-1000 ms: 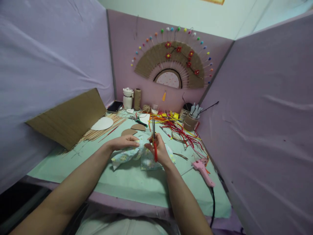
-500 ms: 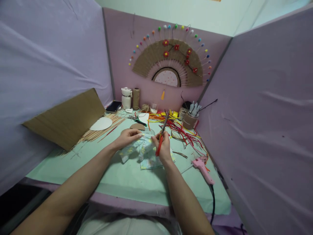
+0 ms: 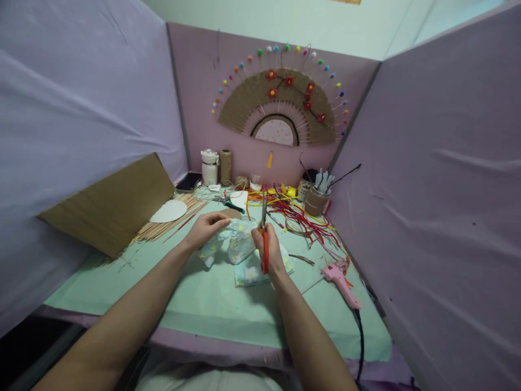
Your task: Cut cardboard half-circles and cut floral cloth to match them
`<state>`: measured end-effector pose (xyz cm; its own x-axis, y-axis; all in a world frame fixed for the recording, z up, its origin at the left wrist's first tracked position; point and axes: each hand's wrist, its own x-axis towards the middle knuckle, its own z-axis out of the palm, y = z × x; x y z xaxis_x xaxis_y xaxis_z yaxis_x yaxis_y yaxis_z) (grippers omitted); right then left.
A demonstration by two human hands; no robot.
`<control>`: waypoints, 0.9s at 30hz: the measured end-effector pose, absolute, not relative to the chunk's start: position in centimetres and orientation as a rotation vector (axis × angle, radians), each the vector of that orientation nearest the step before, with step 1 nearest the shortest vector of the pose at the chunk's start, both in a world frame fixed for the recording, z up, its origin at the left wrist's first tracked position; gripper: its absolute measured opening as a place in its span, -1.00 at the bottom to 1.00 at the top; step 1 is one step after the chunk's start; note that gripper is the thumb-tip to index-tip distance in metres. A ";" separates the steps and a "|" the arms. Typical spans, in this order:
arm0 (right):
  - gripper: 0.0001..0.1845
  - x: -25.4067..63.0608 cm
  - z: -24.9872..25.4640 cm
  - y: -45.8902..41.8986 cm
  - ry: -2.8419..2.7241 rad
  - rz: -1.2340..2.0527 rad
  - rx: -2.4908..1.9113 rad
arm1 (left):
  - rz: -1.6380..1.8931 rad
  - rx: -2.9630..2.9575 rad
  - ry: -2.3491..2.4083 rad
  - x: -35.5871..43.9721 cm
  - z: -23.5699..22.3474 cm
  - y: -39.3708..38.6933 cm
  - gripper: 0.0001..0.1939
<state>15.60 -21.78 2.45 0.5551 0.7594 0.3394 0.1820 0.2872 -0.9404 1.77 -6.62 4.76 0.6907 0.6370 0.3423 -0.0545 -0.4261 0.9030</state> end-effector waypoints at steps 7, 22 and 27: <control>-0.48 13.4 2.5 -22.4 -0.950 1.209 -1.131 | 0.970 1.898 0.486 0.6 5.5 -4.9 -0.75; -0.31 11.9 2.6 -23.1 -1.183 1.330 -1.332 | 1.041 1.611 0.667 0.6 4.7 -3.1 -0.75; -0.33 12.2 2.3 -23.0 -1.134 1.368 -1.361 | 1.026 1.459 0.697 0.7 4.8 -3.1 -0.71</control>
